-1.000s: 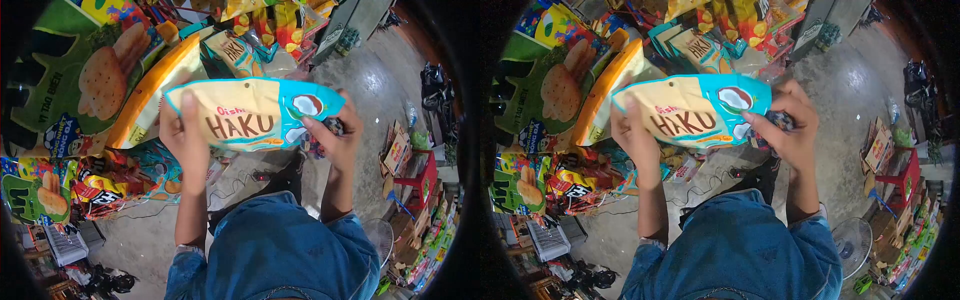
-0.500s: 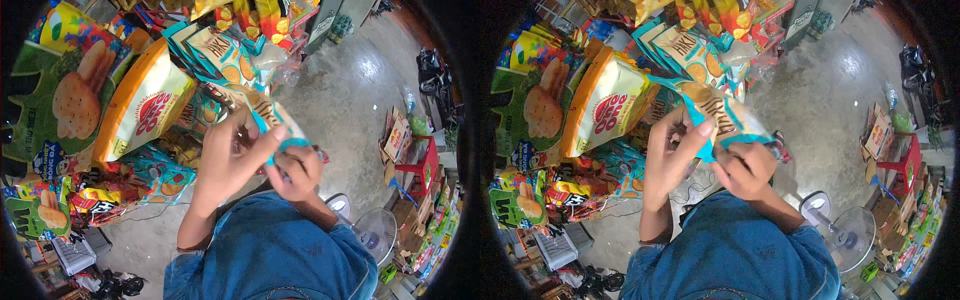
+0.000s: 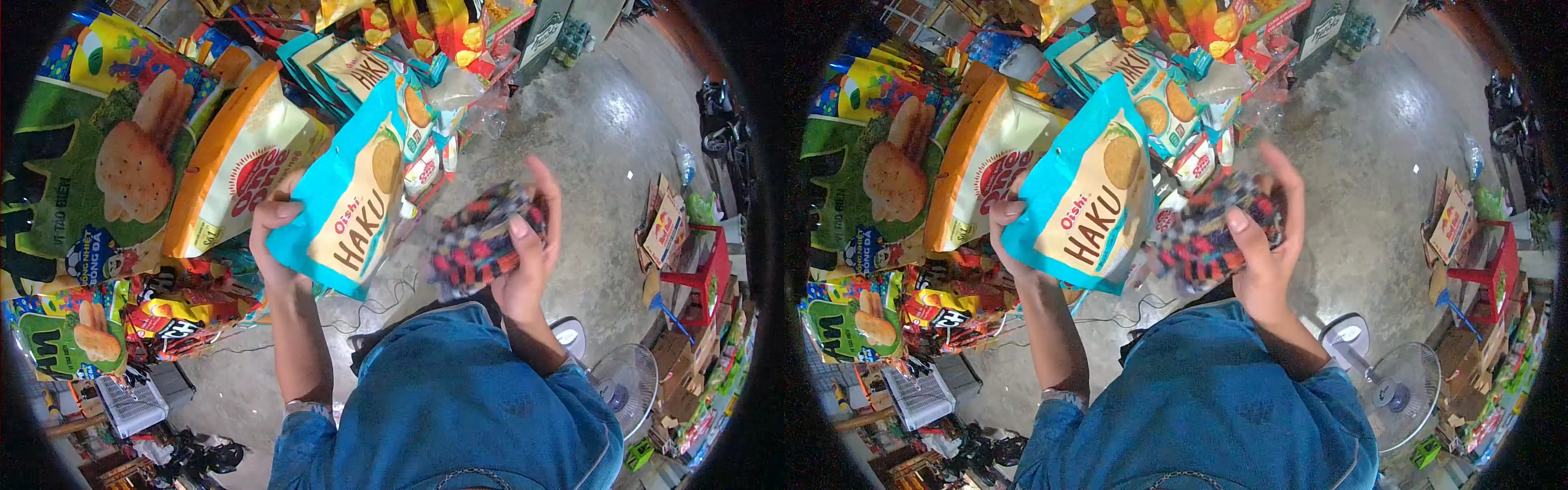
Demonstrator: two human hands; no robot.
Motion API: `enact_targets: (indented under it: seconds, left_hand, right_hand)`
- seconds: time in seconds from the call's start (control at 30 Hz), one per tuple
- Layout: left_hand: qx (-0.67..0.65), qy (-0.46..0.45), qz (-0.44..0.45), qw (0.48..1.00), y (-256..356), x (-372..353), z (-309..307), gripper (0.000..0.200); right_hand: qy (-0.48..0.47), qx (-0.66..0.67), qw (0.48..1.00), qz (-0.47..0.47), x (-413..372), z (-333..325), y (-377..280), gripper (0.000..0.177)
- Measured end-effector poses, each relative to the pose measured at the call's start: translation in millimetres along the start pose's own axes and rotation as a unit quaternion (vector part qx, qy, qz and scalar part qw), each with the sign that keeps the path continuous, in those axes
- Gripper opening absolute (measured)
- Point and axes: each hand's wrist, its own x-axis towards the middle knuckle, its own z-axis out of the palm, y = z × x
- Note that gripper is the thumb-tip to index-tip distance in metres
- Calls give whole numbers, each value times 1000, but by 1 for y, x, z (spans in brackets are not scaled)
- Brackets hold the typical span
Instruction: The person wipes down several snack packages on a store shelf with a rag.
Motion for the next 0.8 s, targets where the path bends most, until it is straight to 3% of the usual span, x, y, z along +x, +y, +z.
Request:
enact_targets:
  seconds: [0.07,0.1,0.17,0.2,0.23,0.27,0.33,0.37,0.43,0.5,0.57,0.6,0.7,0.73,0.77,0.8]
  left_hand:
    - [-22,-47,5,999,1,1,1,55]
    - [-35,-16,1,999,0,0,10,51]
    - [-49,13,-6,999,-1,1,12,48]
    - [-60,-38,-29,997,-1,2,6,41]
    - [-70,-88,-51,992,0,4,11,36]
    - [89,9,-17,996,-2,-1,24,29]
    - [115,-45,-82,989,2,-1,16,29]
    - [69,-67,-95,991,0,-1,14,28]
    - [-22,-108,-126,986,-6,-2,12,26]
    - [-127,-104,-72,984,-12,1,17,23]
    - [-179,-98,-32,978,-16,2,22,22]
    - [-146,-84,-11,986,-17,5,22,20]
    - [-55,-58,22,997,-22,8,36,17]
    - [-146,-8,0,989,-24,8,39,16]
    - [-164,-22,-15,986,-26,9,31,16]
    - [-181,-34,-30,982,-28,11,24,16]
  right_hand:
    - [-16,-33,999,-30,-3,12,-8,82]
    - [-82,-143,979,-118,-1,6,-5,84]
    - [-157,-322,874,-327,1,-7,0,89]
    - [-172,-297,873,-347,-12,7,-6,64]
    - [-234,-284,838,-402,-13,13,1,65]
    - [-300,-264,799,-450,-13,18,8,65]
    - [-319,-271,745,-519,-22,42,22,45]
    - [-317,-340,689,-556,-21,45,21,45]
    - [-281,-367,697,-547,-9,40,34,45]
    - [-237,-418,724,-496,10,35,37,44]
    - [-188,-335,825,-414,36,30,47,47]
    - [-165,-324,862,-355,41,28,45,50]
    - [-158,-280,885,-336,39,36,52,54]
    - [-234,-302,850,-364,26,36,51,50]
    - [-282,-302,802,-432,12,42,59,44]
    - [-329,-354,711,-510,1,41,52,39]
